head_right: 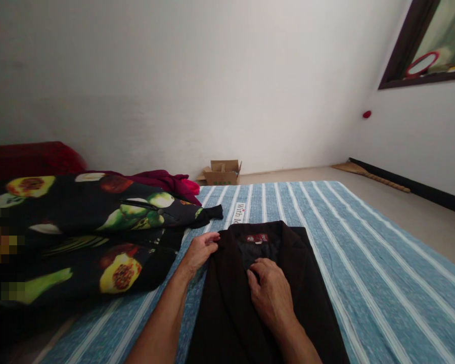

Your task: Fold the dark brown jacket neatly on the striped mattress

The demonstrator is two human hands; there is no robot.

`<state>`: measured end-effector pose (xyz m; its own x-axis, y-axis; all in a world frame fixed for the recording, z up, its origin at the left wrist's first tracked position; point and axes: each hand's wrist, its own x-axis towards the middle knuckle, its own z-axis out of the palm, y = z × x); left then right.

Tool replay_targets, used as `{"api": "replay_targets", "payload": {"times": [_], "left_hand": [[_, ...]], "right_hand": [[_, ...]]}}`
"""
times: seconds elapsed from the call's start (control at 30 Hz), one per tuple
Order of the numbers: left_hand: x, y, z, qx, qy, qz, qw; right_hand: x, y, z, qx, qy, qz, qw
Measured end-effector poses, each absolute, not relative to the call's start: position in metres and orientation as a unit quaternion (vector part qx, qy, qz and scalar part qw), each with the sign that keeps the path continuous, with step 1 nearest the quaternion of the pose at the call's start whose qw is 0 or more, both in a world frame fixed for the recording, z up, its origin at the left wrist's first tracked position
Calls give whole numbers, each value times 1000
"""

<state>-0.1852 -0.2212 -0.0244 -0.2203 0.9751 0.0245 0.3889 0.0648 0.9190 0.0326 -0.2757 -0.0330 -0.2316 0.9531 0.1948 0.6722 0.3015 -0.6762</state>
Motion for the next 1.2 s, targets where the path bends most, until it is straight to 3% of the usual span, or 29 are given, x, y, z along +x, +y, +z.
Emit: {"api": "replay_targets", "payload": {"times": [0.4, 0.77, 1.03, 1.2], "left_hand": [[-181, -213, -25, 512, 677, 447, 281], [-165, -218, 10, 604, 718, 335, 92], [-109, -249, 63, 682, 622, 359, 141], [-55, -239, 78, 733, 607, 251, 176]], "right_hand": [[28, -277, -20, -556, -726, 236, 328], [27, -277, -17, -559, -726, 229, 328], [26, -275, -18, -556, -731, 218, 329], [26, -275, -17, -557, -734, 219, 321]]}}
